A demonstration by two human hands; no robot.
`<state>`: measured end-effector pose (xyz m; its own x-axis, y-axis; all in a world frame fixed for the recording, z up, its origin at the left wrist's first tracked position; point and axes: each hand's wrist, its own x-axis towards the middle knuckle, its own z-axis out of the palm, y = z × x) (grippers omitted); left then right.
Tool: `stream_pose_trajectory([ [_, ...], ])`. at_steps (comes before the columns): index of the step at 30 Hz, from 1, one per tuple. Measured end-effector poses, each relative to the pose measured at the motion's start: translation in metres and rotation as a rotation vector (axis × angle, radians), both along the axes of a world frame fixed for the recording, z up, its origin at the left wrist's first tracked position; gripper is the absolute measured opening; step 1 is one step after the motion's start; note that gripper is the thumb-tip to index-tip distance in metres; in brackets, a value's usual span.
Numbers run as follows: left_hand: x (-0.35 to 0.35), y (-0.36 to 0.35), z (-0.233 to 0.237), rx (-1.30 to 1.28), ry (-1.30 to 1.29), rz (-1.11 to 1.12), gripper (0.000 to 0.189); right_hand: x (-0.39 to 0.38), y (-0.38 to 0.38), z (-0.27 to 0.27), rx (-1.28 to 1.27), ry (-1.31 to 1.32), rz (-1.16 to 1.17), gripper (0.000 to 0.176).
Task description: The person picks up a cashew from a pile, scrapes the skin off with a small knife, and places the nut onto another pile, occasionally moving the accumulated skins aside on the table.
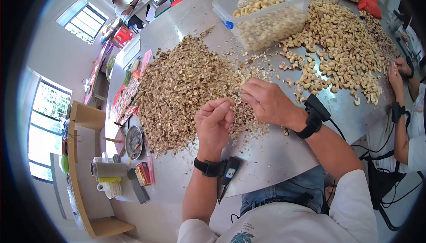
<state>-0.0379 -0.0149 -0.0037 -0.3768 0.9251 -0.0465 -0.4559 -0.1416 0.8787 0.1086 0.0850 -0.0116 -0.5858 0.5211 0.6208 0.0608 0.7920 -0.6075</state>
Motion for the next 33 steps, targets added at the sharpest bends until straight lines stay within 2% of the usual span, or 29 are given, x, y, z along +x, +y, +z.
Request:
stream_pose_trajectory([
  [4, -0.014, 0.001, -0.006, -0.013, 0.014, 0.024, 0.012, 0.002, 0.01, -0.002, -0.01, -0.022, -0.125, 0.011],
  [7, -0.016, 0.003, -0.003, -0.003, -0.05, 0.087, 0.013, 0.016, 0.034, -0.007, -0.017, -0.101, -0.346, 0.011],
  [11, -0.019, 0.002, -0.001, 0.004, -0.086, 0.122, 0.015, 0.025, 0.051, -0.012, -0.082, -0.203, -0.439, 0.014],
  [14, -0.022, -0.001, 0.001, 0.014, -0.086, 0.131, 0.016, 0.004, 0.05, -0.019, -0.023, -0.192, -0.362, 0.015],
  [15, -0.022, -0.001, 0.002, 0.019, -0.084, 0.126, 0.016, -0.006, 0.05, -0.021, 0.025, -0.162, -0.35, 0.022],
  [22, -0.02, -0.001, 0.004, -0.008, -0.067, 0.116, 0.017, -0.04, 0.051, -0.026, -0.046, -0.343, -0.307, 0.025],
  [25, -0.018, 0.0, 0.001, -0.06, -0.059, 0.091, 0.015, -0.037, 0.046, -0.023, -0.005, -0.079, -0.236, 0.023],
  [29, -0.007, 0.002, 0.004, -0.058, -0.09, 0.003, 0.019, -0.018, 0.02, 0.017, -0.723, 0.04, 0.14, 0.016],
  [33, -0.001, 0.0, 0.005, 0.006, -0.135, -0.076, 0.026, -0.016, 0.008, 0.028, -0.76, 0.095, 0.214, 0.013],
])
